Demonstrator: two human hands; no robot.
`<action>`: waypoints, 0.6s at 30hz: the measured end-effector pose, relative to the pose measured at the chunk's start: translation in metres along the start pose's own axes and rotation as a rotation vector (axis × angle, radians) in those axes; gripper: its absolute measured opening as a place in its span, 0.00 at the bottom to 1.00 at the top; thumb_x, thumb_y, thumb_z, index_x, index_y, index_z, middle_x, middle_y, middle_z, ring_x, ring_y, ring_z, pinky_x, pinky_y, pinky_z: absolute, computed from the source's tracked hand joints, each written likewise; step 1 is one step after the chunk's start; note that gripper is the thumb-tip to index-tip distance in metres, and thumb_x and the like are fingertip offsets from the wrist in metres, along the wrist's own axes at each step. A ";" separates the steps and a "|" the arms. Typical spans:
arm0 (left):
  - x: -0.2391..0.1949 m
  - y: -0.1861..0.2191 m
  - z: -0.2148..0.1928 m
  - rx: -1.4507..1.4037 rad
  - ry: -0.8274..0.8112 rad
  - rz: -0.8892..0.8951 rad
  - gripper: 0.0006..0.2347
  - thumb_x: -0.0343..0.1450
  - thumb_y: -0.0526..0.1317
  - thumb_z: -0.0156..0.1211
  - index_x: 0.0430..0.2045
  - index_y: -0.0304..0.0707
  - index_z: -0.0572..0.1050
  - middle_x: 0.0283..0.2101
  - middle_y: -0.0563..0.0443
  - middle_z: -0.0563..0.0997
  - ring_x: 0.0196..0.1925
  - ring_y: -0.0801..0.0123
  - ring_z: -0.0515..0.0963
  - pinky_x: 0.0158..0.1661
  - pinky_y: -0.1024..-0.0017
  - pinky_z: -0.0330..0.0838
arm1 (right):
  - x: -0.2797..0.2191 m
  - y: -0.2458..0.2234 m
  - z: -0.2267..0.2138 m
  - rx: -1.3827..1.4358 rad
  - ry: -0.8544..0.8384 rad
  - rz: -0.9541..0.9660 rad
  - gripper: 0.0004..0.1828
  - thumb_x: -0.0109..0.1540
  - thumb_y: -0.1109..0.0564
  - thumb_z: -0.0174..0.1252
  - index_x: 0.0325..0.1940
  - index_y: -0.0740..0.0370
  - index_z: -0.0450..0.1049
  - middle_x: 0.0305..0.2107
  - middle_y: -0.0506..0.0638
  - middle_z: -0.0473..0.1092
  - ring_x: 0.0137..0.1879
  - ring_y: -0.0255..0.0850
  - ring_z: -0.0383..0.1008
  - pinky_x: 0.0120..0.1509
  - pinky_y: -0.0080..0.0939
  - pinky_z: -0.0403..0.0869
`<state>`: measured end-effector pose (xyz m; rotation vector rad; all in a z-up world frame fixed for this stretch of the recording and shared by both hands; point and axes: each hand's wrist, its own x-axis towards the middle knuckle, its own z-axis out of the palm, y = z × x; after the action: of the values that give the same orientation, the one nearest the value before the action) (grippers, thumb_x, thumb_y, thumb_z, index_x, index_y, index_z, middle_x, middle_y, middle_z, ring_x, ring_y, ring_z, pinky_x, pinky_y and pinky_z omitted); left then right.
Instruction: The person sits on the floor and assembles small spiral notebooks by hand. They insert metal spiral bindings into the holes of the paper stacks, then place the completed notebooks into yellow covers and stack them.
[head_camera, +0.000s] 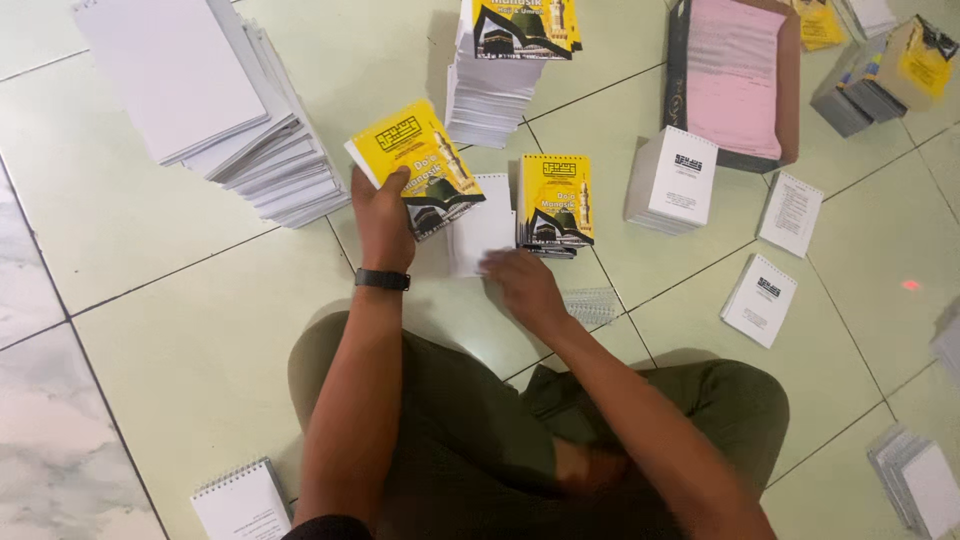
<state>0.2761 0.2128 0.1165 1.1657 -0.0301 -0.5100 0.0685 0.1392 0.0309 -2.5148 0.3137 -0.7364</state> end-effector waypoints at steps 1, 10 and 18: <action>0.008 -0.007 -0.005 0.000 -0.003 -0.002 0.15 0.70 0.33 0.60 0.51 0.38 0.69 0.43 0.42 0.81 0.42 0.57 0.84 0.45 0.57 0.79 | -0.002 -0.004 -0.004 -0.003 0.001 0.002 0.08 0.66 0.64 0.57 0.43 0.60 0.82 0.36 0.53 0.78 0.45 0.49 0.78 0.52 0.47 0.76; -0.015 -0.007 0.011 0.011 0.064 -0.037 0.15 0.69 0.31 0.58 0.49 0.35 0.70 0.42 0.41 0.79 0.39 0.58 0.81 0.42 0.59 0.77 | -0.012 -0.055 -0.053 0.166 0.746 0.187 0.14 0.65 0.73 0.58 0.54 0.71 0.78 0.45 0.64 0.79 0.52 0.55 0.81 0.53 0.50 0.78; -0.050 -0.046 0.026 0.007 -0.397 -0.290 0.21 0.70 0.41 0.67 0.58 0.36 0.72 0.47 0.47 0.82 0.48 0.59 0.83 0.50 0.60 0.78 | 0.001 -0.018 -0.061 -0.312 -0.029 -0.225 0.18 0.72 0.55 0.47 0.65 0.45 0.72 0.66 0.44 0.68 0.75 0.50 0.60 0.77 0.66 0.55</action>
<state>0.2072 0.1966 0.0985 1.0656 -0.2066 -0.9943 0.0370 0.1302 0.0857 -2.8880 0.1445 -0.7873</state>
